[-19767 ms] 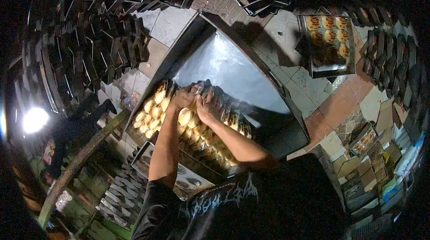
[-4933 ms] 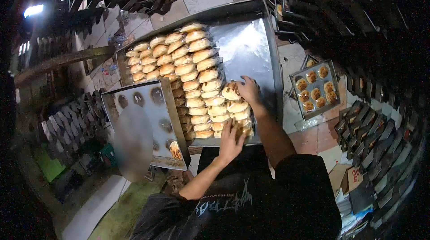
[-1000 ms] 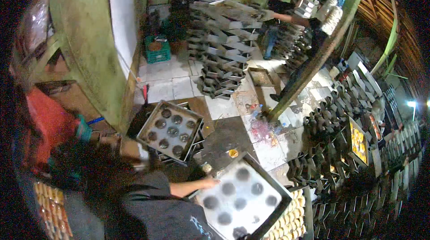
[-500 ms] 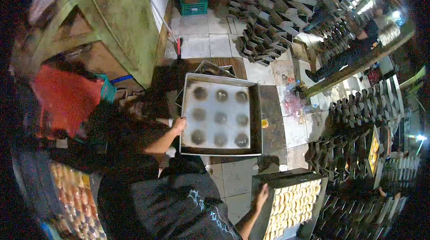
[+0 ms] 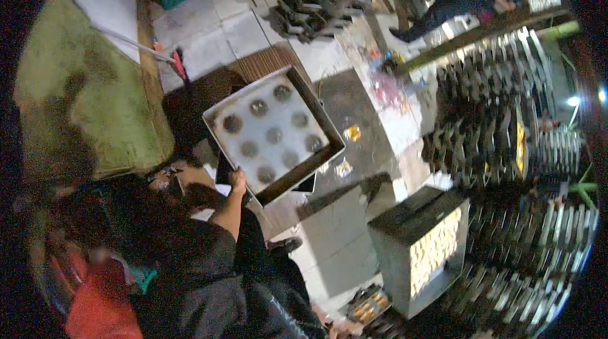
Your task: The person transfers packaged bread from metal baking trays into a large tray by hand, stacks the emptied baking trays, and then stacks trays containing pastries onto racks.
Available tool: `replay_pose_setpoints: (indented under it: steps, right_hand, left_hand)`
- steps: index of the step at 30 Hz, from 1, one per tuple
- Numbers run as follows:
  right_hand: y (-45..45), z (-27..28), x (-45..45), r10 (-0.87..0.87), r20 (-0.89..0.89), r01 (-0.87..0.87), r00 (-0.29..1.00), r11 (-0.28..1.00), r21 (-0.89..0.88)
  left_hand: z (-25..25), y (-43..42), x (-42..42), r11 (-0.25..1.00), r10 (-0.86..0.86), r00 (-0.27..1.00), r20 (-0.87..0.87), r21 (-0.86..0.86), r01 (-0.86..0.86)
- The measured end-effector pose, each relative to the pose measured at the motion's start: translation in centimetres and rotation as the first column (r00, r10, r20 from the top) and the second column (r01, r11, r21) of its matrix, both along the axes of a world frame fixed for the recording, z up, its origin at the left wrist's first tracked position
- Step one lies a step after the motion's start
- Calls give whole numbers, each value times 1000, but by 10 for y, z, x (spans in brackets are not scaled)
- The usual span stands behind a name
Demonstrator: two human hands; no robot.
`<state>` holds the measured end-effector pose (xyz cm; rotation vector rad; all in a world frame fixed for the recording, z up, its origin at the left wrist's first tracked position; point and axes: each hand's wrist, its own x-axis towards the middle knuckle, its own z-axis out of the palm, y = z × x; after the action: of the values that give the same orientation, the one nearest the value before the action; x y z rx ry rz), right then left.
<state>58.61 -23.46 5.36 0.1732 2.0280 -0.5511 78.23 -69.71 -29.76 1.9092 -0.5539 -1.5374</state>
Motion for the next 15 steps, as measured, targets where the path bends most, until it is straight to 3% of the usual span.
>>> replay_pose_setpoints:
  steps: [1, 2, 3, 4, 6, 8, 11, 15]
  right_hand:
    - [-3, 2, 10, 6, 10, -6, 1000, 1000, -20]
    - [-3, 2, 19, 10, 17, -9, 1000, 999, -43]
    - [-3, 2, 26, 11, 27, -9, 1000, 998, -67]
    - [2, 3, 33, 5, 34, -2, 999, 996, -90]
    - [17, 4, 47, 3, 49, 3, 999, 992, -129]
    - [40, 3, 58, -1, 78, 13, 997, 987, -160]
    - [95, 2, 59, -35, 135, 57, 990, 984, -167]
    - [219, -10, 36, -173, 136, 189, 975, 975, -116]
  left_hand:
    - [54, -7, -22, 986, 146, 938, 315, -127, -110]
    - [86, -13, -10, 987, -107, 981, 161, 134, 85]
    - [66, -18, -7, 970, -18, 988, 156, 244, -21]
    - [46, -15, -13, 973, 135, 987, 88, 177, -149]
    - [105, -9, -9, 959, 66, 990, -125, 283, -28]
    - [137, 24, -2, 955, -3, 996, -86, 296, 29]
    - [169, 145, 52, 937, -162, 986, -37, 307, 166]
    - [172, 331, 123, 852, -321, 946, 45, 449, 268]
